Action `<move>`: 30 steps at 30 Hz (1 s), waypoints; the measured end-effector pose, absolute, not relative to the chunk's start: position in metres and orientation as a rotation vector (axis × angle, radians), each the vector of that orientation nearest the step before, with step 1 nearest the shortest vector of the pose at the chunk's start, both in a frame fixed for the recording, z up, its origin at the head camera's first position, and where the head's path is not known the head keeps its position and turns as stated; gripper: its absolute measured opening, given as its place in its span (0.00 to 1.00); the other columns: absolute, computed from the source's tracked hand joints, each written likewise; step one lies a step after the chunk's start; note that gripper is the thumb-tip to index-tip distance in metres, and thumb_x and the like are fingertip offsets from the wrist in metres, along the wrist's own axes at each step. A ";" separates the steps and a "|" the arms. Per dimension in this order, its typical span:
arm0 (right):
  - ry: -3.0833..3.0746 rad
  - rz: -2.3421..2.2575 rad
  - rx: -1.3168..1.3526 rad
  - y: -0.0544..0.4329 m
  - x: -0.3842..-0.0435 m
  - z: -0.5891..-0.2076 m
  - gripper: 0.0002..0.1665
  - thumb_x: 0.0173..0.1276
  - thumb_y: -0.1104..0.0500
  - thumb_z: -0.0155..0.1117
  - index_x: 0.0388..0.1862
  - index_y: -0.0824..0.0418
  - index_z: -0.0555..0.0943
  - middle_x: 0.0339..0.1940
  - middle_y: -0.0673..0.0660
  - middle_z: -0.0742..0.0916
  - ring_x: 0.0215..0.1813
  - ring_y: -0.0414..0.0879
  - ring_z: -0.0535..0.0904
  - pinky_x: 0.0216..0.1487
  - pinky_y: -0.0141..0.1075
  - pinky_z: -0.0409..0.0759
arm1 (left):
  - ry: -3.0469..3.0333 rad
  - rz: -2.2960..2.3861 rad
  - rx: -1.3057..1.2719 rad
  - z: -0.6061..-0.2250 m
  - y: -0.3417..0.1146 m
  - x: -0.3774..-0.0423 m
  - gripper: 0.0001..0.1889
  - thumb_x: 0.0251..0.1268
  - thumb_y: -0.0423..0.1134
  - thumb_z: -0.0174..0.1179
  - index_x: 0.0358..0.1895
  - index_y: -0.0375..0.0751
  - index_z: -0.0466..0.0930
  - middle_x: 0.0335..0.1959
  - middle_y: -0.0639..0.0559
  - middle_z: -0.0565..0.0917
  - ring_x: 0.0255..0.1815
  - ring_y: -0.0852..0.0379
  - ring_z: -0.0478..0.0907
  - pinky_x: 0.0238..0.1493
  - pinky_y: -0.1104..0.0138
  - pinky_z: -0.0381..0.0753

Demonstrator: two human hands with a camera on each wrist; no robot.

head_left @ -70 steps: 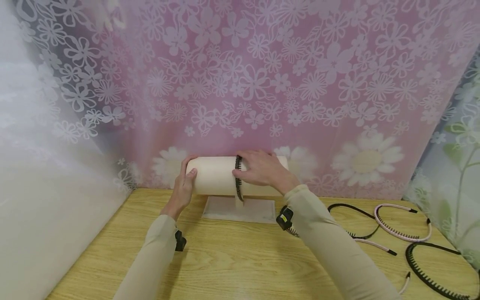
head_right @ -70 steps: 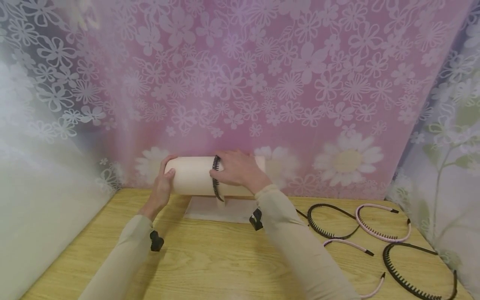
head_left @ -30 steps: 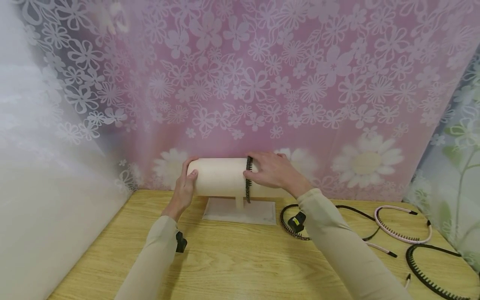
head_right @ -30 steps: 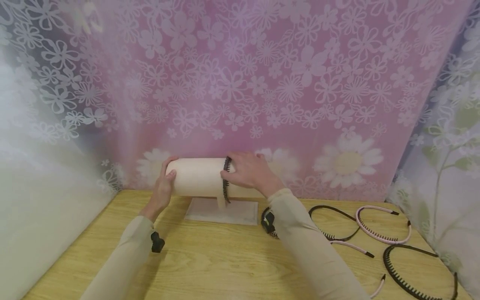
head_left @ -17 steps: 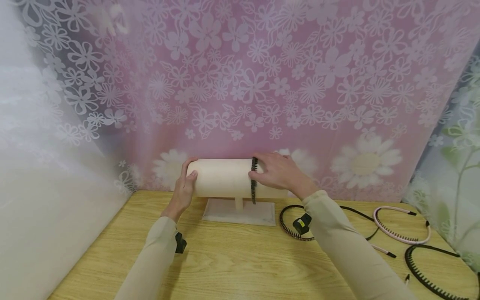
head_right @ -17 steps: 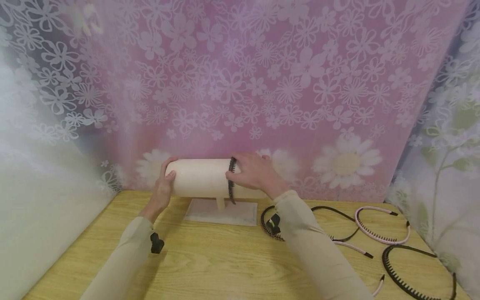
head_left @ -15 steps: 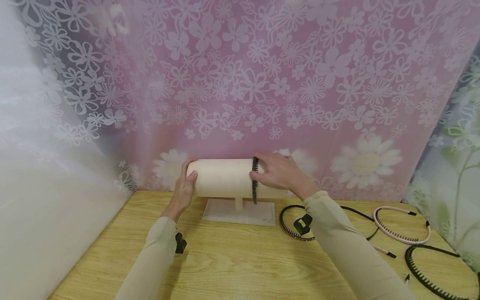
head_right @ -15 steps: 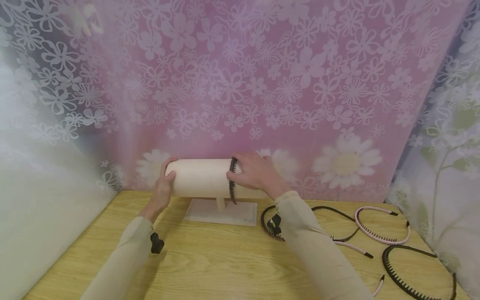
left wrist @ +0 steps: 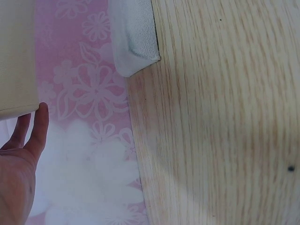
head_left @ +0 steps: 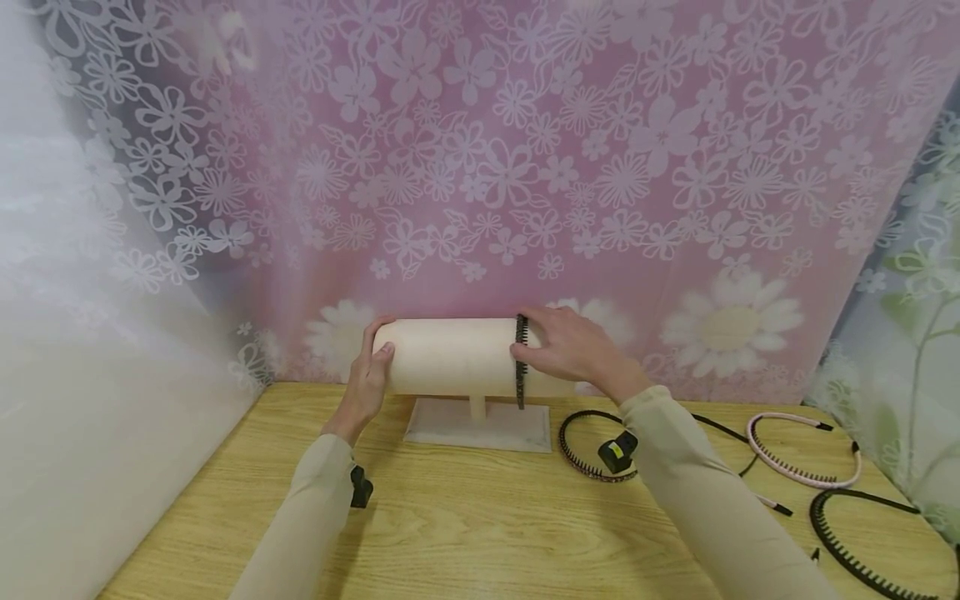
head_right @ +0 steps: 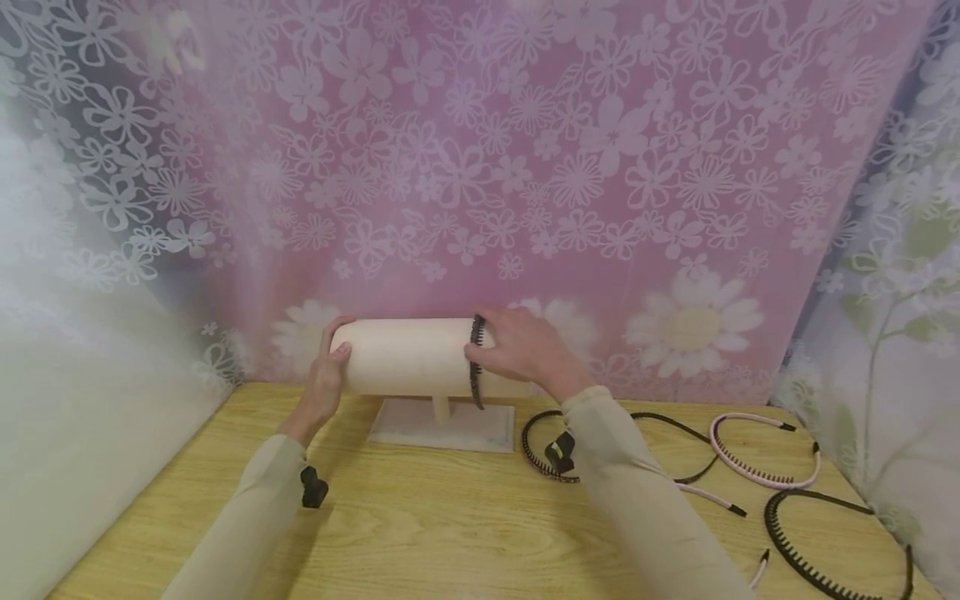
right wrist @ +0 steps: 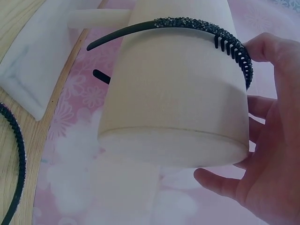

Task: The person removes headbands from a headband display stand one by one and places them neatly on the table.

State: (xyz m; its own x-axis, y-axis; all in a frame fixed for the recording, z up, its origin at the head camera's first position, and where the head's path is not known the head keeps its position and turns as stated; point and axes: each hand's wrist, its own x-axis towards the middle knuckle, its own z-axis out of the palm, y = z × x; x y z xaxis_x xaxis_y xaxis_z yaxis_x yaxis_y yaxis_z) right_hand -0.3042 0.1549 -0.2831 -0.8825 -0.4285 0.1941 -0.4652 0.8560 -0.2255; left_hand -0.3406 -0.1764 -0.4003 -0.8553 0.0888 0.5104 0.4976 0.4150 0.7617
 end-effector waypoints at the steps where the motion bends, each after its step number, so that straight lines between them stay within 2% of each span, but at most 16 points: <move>1: -2.893 0.404 0.699 0.156 -0.304 -0.283 0.47 0.72 0.33 0.53 0.81 0.57 0.62 0.80 0.61 0.70 0.78 0.68 0.65 0.71 0.66 0.66 | -2.284 -1.425 -0.502 -0.400 -0.176 -0.340 0.25 0.84 0.54 0.35 0.79 0.60 0.55 0.63 0.37 0.74 0.45 0.37 0.80 0.39 0.54 0.80; 6: -2.891 0.418 0.687 0.160 -0.303 -0.284 0.46 0.72 0.34 0.54 0.81 0.56 0.62 0.80 0.61 0.70 0.78 0.66 0.65 0.71 0.66 0.66 | -2.300 -1.436 -0.508 -0.396 -0.175 -0.335 0.26 0.84 0.53 0.35 0.79 0.58 0.54 0.66 0.35 0.73 0.48 0.35 0.80 0.41 0.52 0.81; 13: -2.891 0.430 0.681 0.166 -0.303 -0.285 0.46 0.72 0.35 0.54 0.82 0.57 0.61 0.79 0.63 0.70 0.79 0.66 0.64 0.71 0.67 0.67 | -2.285 -1.421 -0.517 -0.401 -0.176 -0.339 0.27 0.83 0.56 0.34 0.79 0.57 0.54 0.63 0.36 0.73 0.45 0.37 0.80 0.39 0.54 0.81; 22: -2.891 0.435 0.674 0.173 -0.303 -0.286 0.47 0.73 0.35 0.53 0.82 0.58 0.61 0.80 0.63 0.70 0.79 0.67 0.63 0.74 0.66 0.61 | -2.292 -1.419 -0.516 -0.401 -0.177 -0.341 0.27 0.83 0.55 0.34 0.79 0.57 0.54 0.64 0.37 0.73 0.46 0.36 0.79 0.40 0.54 0.80; 30: -2.885 0.460 0.663 0.178 -0.301 -0.287 0.46 0.72 0.35 0.54 0.81 0.57 0.62 0.79 0.62 0.70 0.79 0.66 0.64 0.73 0.65 0.64 | -2.307 -1.432 -0.522 -0.402 -0.179 -0.343 0.27 0.84 0.50 0.34 0.81 0.57 0.52 0.68 0.34 0.71 0.48 0.34 0.79 0.42 0.52 0.80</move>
